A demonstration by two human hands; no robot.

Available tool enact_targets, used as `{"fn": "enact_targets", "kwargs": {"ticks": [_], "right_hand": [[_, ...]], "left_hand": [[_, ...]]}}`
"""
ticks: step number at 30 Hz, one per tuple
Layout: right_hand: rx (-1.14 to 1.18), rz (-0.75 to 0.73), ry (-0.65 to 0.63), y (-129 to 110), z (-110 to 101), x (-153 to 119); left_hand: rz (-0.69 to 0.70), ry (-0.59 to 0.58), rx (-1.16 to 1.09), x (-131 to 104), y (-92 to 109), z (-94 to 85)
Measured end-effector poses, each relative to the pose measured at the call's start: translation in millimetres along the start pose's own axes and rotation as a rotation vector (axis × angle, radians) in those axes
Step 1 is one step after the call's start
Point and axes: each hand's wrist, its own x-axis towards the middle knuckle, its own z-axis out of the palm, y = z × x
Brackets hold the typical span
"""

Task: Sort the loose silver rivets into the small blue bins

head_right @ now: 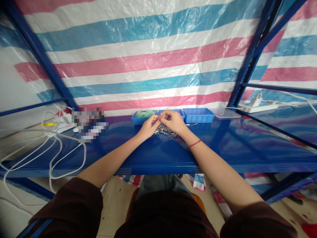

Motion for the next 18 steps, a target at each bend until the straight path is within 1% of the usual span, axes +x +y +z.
{"fn": "enact_targets", "kwargs": {"ticks": [5,8,10,11,12,13,16,17,18], "right_hand": [[-0.081,0.002,-0.009,1.2,-3.6,0.5],[-0.143,0.007,-0.046,5.4,-3.0,1.1],[-0.151,0.062,-0.055,8.7,-1.9,2.2],[-0.125,0.119,-0.042,10.5,-1.8,3.2],[-0.074,0.196,-0.004,12.5,-2.3,4.6],[-0.002,0.289,0.062,14.7,-3.6,6.2],[0.253,0.590,0.380,22.5,-13.3,12.2],[0.328,0.674,0.483,25.4,-18.2,14.0],[0.389,0.741,0.558,28.3,-23.2,15.4]], "left_hand": [[0.012,0.093,0.024,1.9,0.5,-3.1],[0.018,0.115,0.043,2.8,-1.2,-3.8],[0.001,0.120,0.056,2.8,-2.1,-3.9],[-0.010,0.113,0.068,2.5,-2.5,-4.0],[-0.015,0.096,0.085,2.1,-2.9,-4.3],[-0.009,0.069,0.108,1.5,-3.5,-4.6],[0.059,-0.058,0.231,-1.3,-5.1,-6.0],[0.083,-0.102,0.285,-2.5,-5.2,-6.4],[0.104,-0.144,0.339,-3.8,-4.8,-6.6]]}}
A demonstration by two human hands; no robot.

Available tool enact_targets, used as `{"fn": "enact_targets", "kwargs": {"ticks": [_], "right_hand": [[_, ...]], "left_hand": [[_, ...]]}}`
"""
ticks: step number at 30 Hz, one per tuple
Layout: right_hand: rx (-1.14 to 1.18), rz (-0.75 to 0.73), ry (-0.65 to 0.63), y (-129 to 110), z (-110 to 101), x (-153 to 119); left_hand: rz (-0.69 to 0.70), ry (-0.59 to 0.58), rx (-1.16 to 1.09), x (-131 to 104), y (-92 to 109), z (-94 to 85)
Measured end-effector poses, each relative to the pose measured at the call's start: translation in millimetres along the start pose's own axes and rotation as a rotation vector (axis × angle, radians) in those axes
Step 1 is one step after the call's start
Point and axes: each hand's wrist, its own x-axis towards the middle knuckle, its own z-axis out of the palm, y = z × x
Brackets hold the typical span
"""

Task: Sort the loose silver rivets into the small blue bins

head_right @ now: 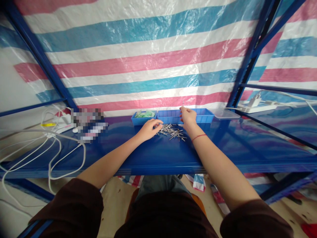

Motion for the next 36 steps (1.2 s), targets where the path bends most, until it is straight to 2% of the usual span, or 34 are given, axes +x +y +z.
{"fn": "enact_targets", "kwargs": {"ticks": [3,7,11,16,19,21,23,27,29,32,36], "right_hand": [[0.089,0.120,0.069,-3.3,-9.3,9.1],[0.131,0.088,-0.013,-6.6,-8.7,3.0],[0.167,0.027,-0.102,-11.0,1.7,-14.3],[0.090,-0.031,-0.177,-12.8,6.2,-23.4],[0.024,-0.074,-0.192,-11.0,5.0,-21.9],[-0.085,-0.148,-0.253,-9.0,4.5,-20.9],[-0.242,-0.237,-0.387,-6.3,5.0,-21.2],[-0.483,-0.353,-0.771,1.7,8.3,-25.8],[-0.507,-0.364,-0.868,5.6,10.2,-27.5],[-0.435,-0.336,-0.830,8.4,11.6,-27.2],[-0.282,-0.287,-0.736,5.5,11.3,-26.4]], "left_hand": [[0.088,-0.127,0.130,-3.3,3.9,-0.5],[0.186,-0.237,0.229,-4.3,10.7,-0.3],[0.209,-0.246,0.286,-3.6,13.7,-0.7],[0.228,-0.219,0.317,-4.4,15.2,-1.4],[0.238,-0.163,0.284,-3.8,14.8,-0.3],[0.225,-0.084,0.213,-1.9,13.5,0.1],[0.188,0.012,0.097,0.8,11.6,-0.3],[0.035,0.182,-0.164,5.8,7.2,-1.8],[-0.033,0.237,-0.261,7.5,5.0,-1.5],[-0.102,0.281,-0.380,9.8,2.1,0.8],[-0.175,0.277,-0.488,12.3,-1.3,5.4]]}}
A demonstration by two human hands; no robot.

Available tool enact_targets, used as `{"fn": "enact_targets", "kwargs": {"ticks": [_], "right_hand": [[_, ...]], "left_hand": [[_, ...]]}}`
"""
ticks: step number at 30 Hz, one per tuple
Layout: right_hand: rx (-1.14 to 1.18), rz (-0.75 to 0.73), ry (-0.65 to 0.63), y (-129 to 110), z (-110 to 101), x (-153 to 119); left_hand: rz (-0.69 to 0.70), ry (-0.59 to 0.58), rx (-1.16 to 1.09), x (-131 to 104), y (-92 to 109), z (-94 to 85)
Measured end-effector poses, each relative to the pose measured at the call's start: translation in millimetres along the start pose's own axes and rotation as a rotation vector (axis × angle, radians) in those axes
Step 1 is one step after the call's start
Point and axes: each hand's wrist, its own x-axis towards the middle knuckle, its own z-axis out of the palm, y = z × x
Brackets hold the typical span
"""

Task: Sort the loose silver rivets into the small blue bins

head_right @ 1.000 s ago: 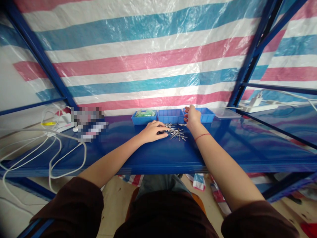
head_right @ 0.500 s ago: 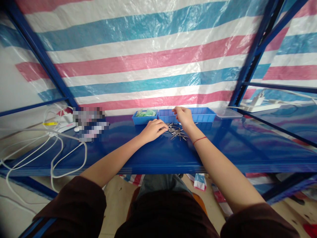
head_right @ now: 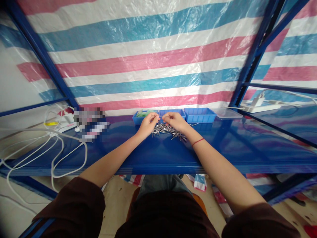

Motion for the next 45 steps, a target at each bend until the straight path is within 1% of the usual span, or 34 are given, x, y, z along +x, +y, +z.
{"fn": "enact_targets", "kwargs": {"ticks": [7,10,14,17,21,25,27,31,33,35,37,39,41,43,45], "right_hand": [[0.287,0.036,0.145,-14.2,0.5,-5.6],[0.389,0.056,0.149,-19.0,1.2,-8.1],[0.400,0.052,0.135,-19.2,1.7,-7.8],[0.341,0.018,0.127,-16.8,2.0,-6.4],[0.184,-0.043,0.093,-15.3,3.5,-6.7],[0.052,-0.152,0.071,-14.7,5.2,-7.2],[-0.018,-0.210,0.068,-13.2,4.9,-6.4],[-0.229,-0.317,0.106,-8.4,1.5,-4.4],[-0.327,-0.349,0.125,-6.4,-0.1,-3.9],[-0.398,-0.355,0.120,-4.8,-1.3,-3.1],[-0.429,-0.319,0.112,-3.3,-3.2,-1.1],[-0.379,-0.224,0.150,-1.9,-7.6,2.1],[-0.227,-0.075,0.274,-0.3,-16.1,5.7],[-0.003,0.100,0.448,2.2,-28.8,8.8],[0.230,0.253,0.590,6.3,-44.2,11.0]], "left_hand": [[-0.089,-0.032,-0.049,0.4,-7.4,2.5],[-0.089,-0.052,-0.038,0.2,-9.5,2.5],[-0.080,-0.133,-0.002,-1.8,-7.6,2.3],[-0.053,-0.185,0.026,-5.5,0.5,1.6],[0.028,-0.197,0.116,-9.9,11.6,-0.4],[0.056,-0.195,0.177,-9.7,11.8,-1.2],[0.073,-0.161,0.188,-8.4,8.6,-1.1],[0.070,-0.045,0.177,-5.3,2.3,-2.5],[0.072,0.001,0.174,-3.8,1.3,-4.0],[0.078,0.023,0.181,-2.8,1.7,-5.3],[0.073,0.023,0.199,-2.7,2.7,-5.8],[0.065,-0.008,0.241,-4.1,3.5,-5.6],[0.070,-0.093,0.333,-7.0,3.9,-5.3],[0.087,-0.212,0.475,-10.7,4.4,-5.1],[0.101,-0.315,0.616,-14.1,5.5,-5.1]]}}
